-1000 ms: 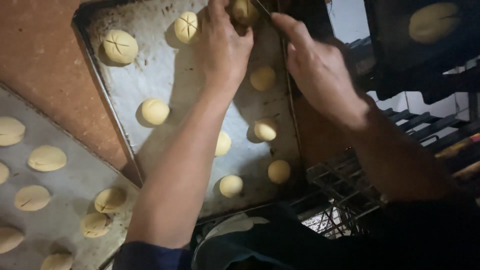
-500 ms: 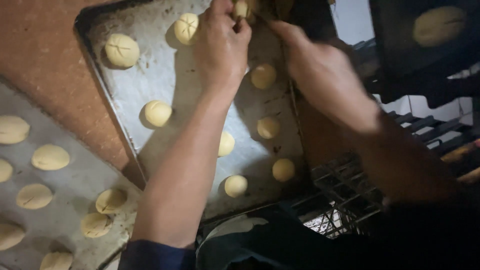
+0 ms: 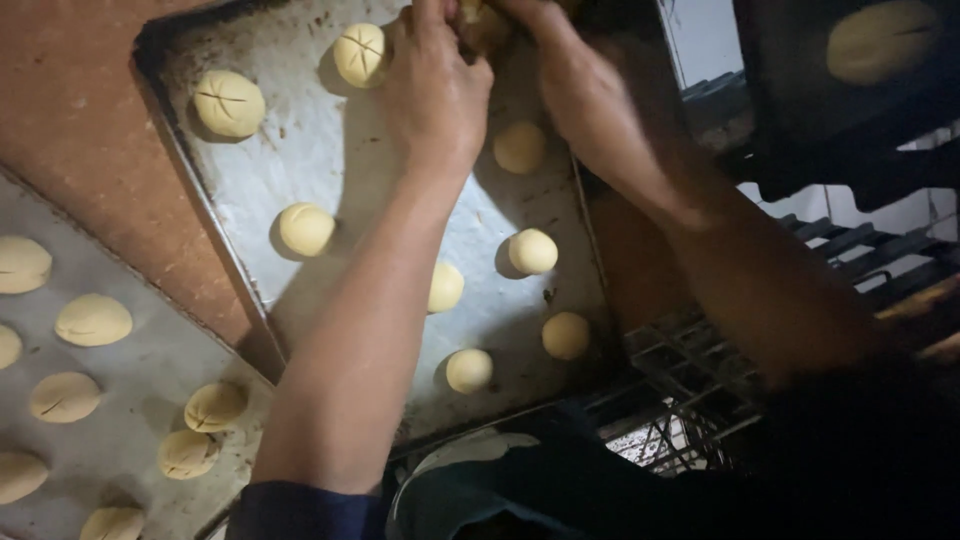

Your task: Using a small blade to score cross-shaped patterns into the tops of small dough balls arranged on baking trays.

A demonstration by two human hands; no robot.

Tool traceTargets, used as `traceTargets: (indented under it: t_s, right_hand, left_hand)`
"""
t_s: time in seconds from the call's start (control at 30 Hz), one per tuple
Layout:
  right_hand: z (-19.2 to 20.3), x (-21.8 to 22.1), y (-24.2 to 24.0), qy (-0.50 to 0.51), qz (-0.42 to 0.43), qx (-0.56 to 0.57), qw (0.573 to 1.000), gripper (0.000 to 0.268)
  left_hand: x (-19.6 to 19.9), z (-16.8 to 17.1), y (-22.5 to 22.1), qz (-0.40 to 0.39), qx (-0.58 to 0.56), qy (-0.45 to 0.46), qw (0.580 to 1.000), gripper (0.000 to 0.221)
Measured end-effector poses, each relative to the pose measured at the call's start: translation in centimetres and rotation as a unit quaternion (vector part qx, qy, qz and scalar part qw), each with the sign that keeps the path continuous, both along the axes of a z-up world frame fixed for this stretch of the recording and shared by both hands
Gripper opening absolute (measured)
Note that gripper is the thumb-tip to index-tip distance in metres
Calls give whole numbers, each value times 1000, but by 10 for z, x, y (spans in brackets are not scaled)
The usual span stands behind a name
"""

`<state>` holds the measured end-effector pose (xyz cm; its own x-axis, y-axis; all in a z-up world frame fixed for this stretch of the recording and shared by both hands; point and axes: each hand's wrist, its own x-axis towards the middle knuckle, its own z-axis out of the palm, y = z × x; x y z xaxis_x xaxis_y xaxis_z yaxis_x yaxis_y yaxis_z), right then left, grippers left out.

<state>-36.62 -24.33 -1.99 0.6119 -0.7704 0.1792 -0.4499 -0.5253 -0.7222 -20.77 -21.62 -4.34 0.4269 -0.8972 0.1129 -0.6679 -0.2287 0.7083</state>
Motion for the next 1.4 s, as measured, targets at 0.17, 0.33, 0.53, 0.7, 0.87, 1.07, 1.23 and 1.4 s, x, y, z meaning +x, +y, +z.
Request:
traceTargets:
  t_s: [0.17,0.33,0.53,0.7,0.87,1.07,1.23,1.4]
  right_hand:
    - [68,10,18,134,-6,101,986,64]
    - [103,-34,61,297,-54,112,947,50]
    - [58,-71,109,265,-84,-199,940,48]
    - [72,-65,121,210,-8,-34,977,59]
    - [75,-72,125,179,-3,-55,982,53]
    - [72,-85,127,145,0,-72,987,47]
    - [67,-81,126,121,12,-83,989,43]
    - [71,-78,124,100,16,-100,990,39]
  left_hand:
    - [3,2,2,-6,10,-101,995,44]
    - [12,4,13,-39,-37,-12,998,36]
    - [-8,73,86,-100,46,134,985,38]
    - [-29,43,101,-97,154,65,981,49]
    - [-32,14,96,-87,111,-1,990,51]
    - [-36,26,96,-65,90,15,994,43]
    - [-35,27,98,-63,27,30,997,35]
    - [-38,38,96,-76,21,47,996,28]
